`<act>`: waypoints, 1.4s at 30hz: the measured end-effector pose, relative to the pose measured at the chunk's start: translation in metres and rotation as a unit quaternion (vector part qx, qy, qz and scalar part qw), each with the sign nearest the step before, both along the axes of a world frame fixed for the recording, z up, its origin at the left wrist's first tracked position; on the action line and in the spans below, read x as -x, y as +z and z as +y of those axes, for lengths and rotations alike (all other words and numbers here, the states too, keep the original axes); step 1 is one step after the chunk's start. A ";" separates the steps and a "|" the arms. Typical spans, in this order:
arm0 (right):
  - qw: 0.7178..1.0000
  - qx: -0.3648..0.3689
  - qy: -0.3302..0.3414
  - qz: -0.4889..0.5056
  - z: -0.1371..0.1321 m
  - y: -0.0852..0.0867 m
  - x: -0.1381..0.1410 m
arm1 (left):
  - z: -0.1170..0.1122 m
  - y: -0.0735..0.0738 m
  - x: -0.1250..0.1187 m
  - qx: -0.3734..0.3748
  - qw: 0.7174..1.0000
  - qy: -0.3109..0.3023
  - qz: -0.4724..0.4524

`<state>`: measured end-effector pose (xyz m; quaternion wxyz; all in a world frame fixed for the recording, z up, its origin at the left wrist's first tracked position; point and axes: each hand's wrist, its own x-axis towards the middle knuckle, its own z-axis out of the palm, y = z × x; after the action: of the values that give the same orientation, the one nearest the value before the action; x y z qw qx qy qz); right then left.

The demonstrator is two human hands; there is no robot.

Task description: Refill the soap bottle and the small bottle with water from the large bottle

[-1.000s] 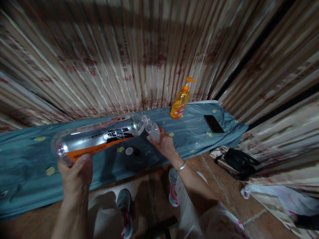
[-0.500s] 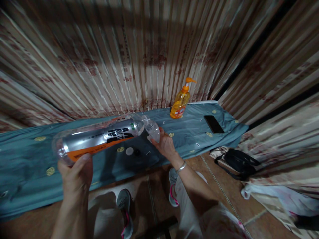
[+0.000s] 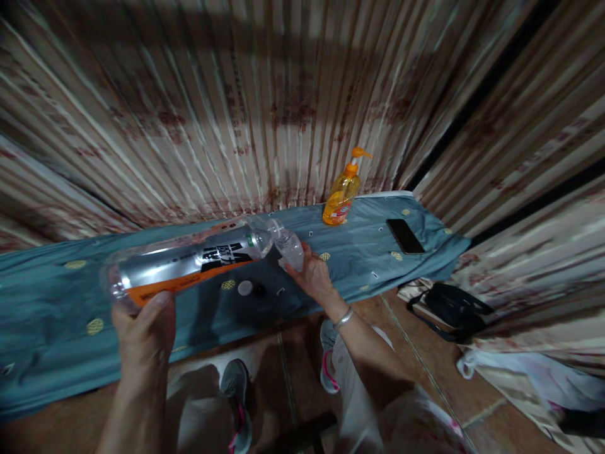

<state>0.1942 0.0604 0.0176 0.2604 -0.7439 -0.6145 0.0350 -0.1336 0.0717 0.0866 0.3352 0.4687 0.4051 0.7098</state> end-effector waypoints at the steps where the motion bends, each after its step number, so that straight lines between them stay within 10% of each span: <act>1: 1.000 0.001 -0.001 0.001 0.000 0.000 0.000 | 0.000 0.000 0.000 0.002 1.000 0.002 -0.003; 42: 0.999 0.012 -0.003 0.031 0.002 0.005 -0.001 | -0.001 0.011 -0.016 0.048 0.990 -0.051 -0.126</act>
<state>0.1953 0.0622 0.0229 0.2702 -0.7475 -0.6034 0.0647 -0.1173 0.0709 0.0980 0.4415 0.3793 0.3686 0.7249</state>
